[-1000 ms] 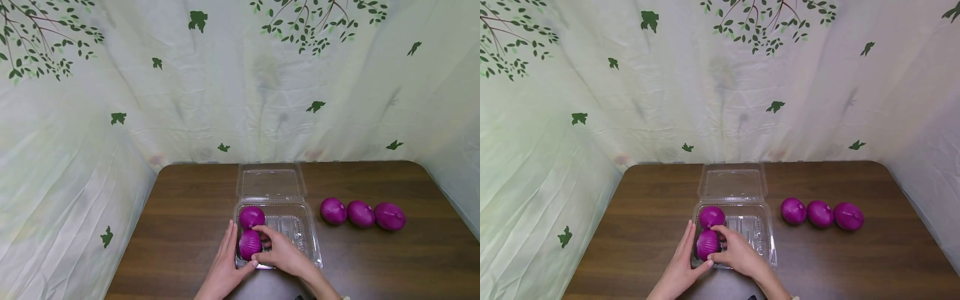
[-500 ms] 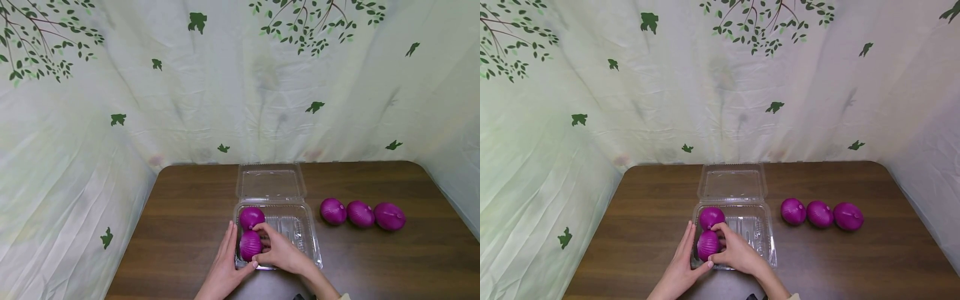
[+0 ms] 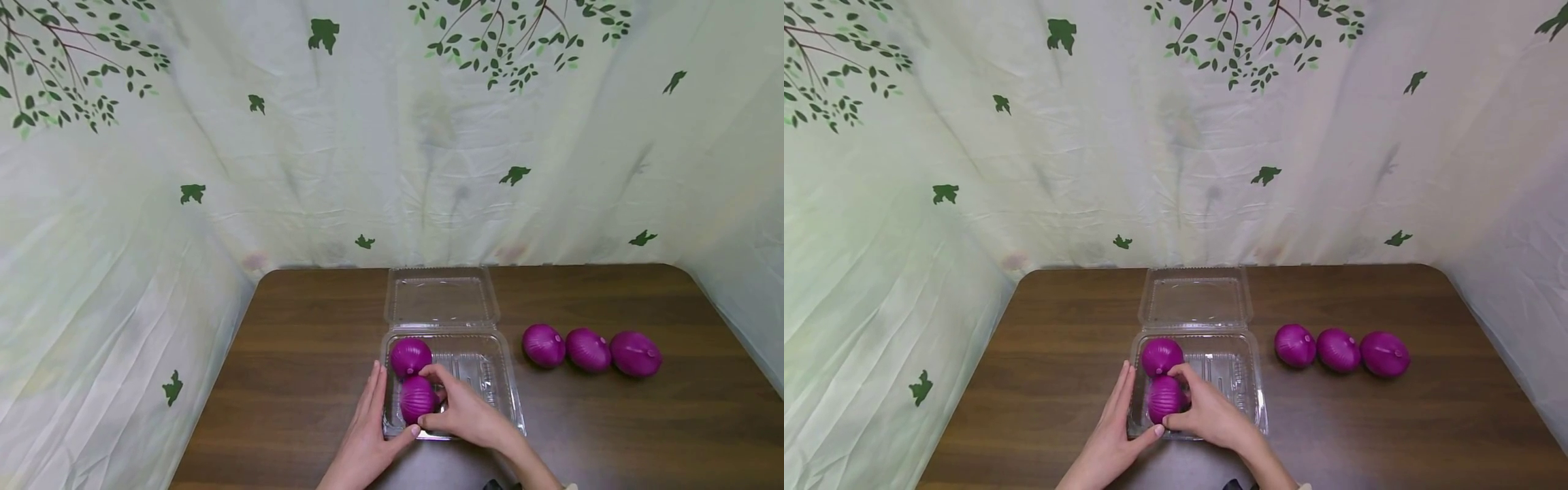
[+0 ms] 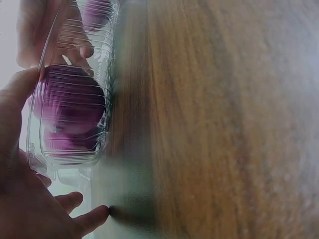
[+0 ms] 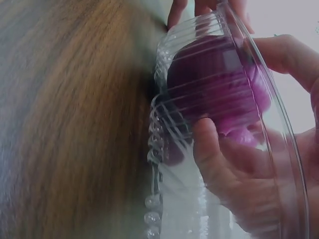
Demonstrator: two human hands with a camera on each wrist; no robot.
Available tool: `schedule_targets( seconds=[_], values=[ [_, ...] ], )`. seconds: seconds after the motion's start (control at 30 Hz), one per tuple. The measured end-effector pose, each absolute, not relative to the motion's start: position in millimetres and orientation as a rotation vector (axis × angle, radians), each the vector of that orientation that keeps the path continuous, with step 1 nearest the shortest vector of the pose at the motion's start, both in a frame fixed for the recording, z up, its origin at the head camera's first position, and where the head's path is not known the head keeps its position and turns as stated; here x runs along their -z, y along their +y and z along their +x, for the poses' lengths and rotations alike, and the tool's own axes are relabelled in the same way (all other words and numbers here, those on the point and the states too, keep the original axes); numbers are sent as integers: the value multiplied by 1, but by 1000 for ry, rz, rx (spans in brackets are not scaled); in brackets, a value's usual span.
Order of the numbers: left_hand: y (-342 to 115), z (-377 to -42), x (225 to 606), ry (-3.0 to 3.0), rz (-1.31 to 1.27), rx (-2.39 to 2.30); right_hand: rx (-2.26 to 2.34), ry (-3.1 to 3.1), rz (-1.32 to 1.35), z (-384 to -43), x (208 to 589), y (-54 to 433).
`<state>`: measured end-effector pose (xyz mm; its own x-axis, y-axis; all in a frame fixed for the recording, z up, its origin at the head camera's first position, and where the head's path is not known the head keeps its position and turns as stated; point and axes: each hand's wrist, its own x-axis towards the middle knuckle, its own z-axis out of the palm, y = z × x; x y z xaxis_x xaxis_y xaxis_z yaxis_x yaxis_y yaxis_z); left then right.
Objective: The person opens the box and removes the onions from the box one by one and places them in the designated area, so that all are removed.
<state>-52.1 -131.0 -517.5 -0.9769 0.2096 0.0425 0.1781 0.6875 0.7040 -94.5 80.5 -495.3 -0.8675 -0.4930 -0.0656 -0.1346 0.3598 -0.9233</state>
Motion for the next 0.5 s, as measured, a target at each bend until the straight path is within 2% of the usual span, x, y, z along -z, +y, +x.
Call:
schedule_targets(
  seconds=[0.5],
  values=[
    [-131,-53,517,2803,288,-1184,1493,2434,-444,-85,490,92]
  ],
)
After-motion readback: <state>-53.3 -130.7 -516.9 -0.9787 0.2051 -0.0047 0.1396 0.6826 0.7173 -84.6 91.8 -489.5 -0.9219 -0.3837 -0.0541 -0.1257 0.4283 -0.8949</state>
